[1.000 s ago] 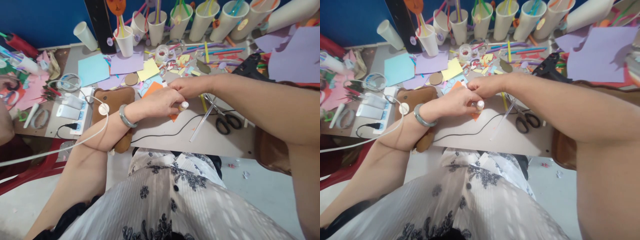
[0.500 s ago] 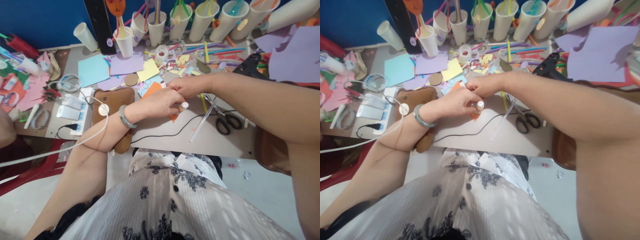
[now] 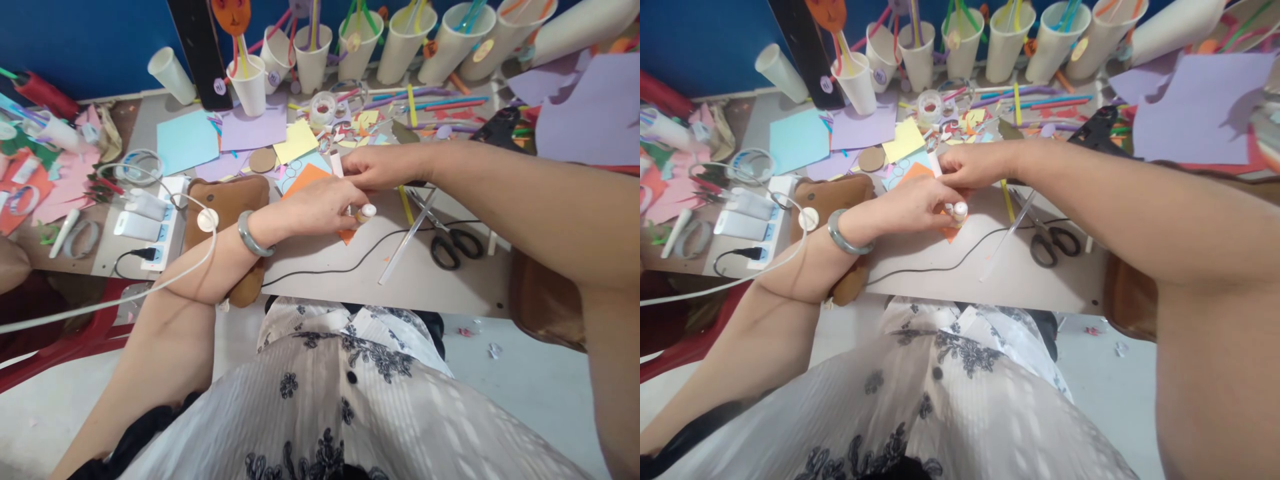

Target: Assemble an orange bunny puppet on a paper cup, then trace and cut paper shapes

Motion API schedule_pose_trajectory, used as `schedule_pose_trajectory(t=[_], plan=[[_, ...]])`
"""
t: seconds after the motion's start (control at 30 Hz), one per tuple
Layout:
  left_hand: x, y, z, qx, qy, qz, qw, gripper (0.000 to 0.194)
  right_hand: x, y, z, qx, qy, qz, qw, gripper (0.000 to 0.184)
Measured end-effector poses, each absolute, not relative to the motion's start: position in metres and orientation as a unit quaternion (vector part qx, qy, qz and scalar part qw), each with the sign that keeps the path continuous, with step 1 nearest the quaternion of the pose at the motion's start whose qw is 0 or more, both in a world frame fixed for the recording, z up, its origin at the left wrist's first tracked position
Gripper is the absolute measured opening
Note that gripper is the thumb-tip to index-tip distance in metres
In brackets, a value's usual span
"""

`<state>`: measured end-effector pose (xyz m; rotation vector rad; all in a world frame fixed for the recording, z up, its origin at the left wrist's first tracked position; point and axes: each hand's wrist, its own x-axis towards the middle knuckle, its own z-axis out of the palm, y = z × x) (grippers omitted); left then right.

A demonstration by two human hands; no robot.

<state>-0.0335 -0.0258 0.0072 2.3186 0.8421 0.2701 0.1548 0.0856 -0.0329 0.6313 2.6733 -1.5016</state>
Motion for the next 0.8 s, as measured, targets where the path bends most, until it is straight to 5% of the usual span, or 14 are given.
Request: schedule_pose_trajectory(t=[0.3, 0.6, 0.8], plan=[[-0.033, -0.025, 0.009, 0.888, 0.322, 0.093, 0.315, 0.02, 0.176, 0.072, -0.012, 0.334, 0.799, -0.5, -0.02, 0.042], [-0.036, -0.016, 0.005, 0.858, 0.357, 0.174, 0.325, 0.013, 0.211, 0.037, 0.007, 0.392, 0.702, -0.453, -0.385, 0.044], [-0.035, -0.011, -0.006, 0.816, 0.392, 0.284, 0.316, 0.01, 0.226, 0.008, 0.003, 0.404, 0.701, -0.376, -0.452, 0.058]])
